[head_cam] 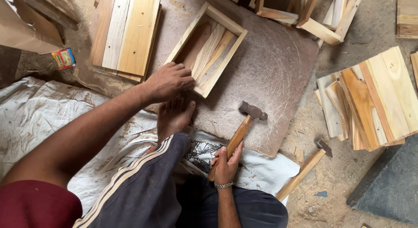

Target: The person assembles small wooden frames by nailing planks together using a hammer. They repeatedly position planks, insert nails, and hammer them into place, occasionally flipping the pieces to work on different sides.

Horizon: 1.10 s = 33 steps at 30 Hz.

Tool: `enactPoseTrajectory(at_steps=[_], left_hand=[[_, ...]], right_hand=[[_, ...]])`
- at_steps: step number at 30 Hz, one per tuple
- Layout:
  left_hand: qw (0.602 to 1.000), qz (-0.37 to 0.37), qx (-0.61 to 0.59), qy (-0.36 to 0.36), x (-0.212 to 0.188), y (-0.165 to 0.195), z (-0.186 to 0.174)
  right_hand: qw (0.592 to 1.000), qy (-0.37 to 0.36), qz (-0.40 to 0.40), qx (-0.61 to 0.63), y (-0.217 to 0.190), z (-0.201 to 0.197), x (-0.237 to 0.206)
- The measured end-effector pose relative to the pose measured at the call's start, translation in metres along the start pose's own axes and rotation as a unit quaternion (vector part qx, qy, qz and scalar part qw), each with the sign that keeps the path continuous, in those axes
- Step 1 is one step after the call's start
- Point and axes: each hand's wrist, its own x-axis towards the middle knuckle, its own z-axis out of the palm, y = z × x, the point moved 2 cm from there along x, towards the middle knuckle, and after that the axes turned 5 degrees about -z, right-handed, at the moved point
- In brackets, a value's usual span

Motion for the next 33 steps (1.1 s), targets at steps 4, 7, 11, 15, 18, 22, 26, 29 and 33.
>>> enactPoseTrajectory(at_steps=[4, 7, 11, 15, 18, 22, 26, 29, 33], left_hand=[[0.989, -0.031, -0.127, 0.074, -0.006, 0.01, -0.031], [0.967, -0.005, -0.214, 0.141, -0.027, 0.033, -0.076], [0.945, 0.037, -0.219, 0.24, -0.075, 0.057, -0.159], [0.954, 0.059, -0.055, 0.287, -0.091, 0.039, -0.242], [0.953, 0.055, 0.111, 0.278, -0.069, -0.006, -0.305], [0.949, -0.007, 0.013, 0.316, -0.009, -0.082, -0.381], [0.964, -0.16, -0.041, 0.207, 0.061, -0.129, -0.404], [0.961, -0.187, 0.057, 0.196, 0.088, -0.135, -0.409], [0.944, -0.228, 0.172, 0.164, 0.097, -0.131, -0.413]], right_hand=[[1.0, 0.007, -0.003, -0.019, 0.004, 0.001, 0.001], [1.0, -0.001, -0.013, -0.002, 0.004, 0.002, 0.002], [0.997, 0.036, 0.06, -0.023, 0.007, 0.003, 0.004], [0.999, 0.024, 0.037, -0.005, 0.012, 0.008, 0.003], [0.999, 0.031, 0.029, 0.009, 0.018, 0.009, 0.003], [0.995, 0.058, 0.082, -0.019, 0.03, 0.006, 0.015], [0.99, 0.07, 0.114, -0.031, 0.048, -0.002, 0.029], [0.992, 0.079, 0.093, -0.03, 0.068, -0.007, 0.033], [0.994, 0.083, 0.06, -0.029, 0.093, -0.014, 0.039]])
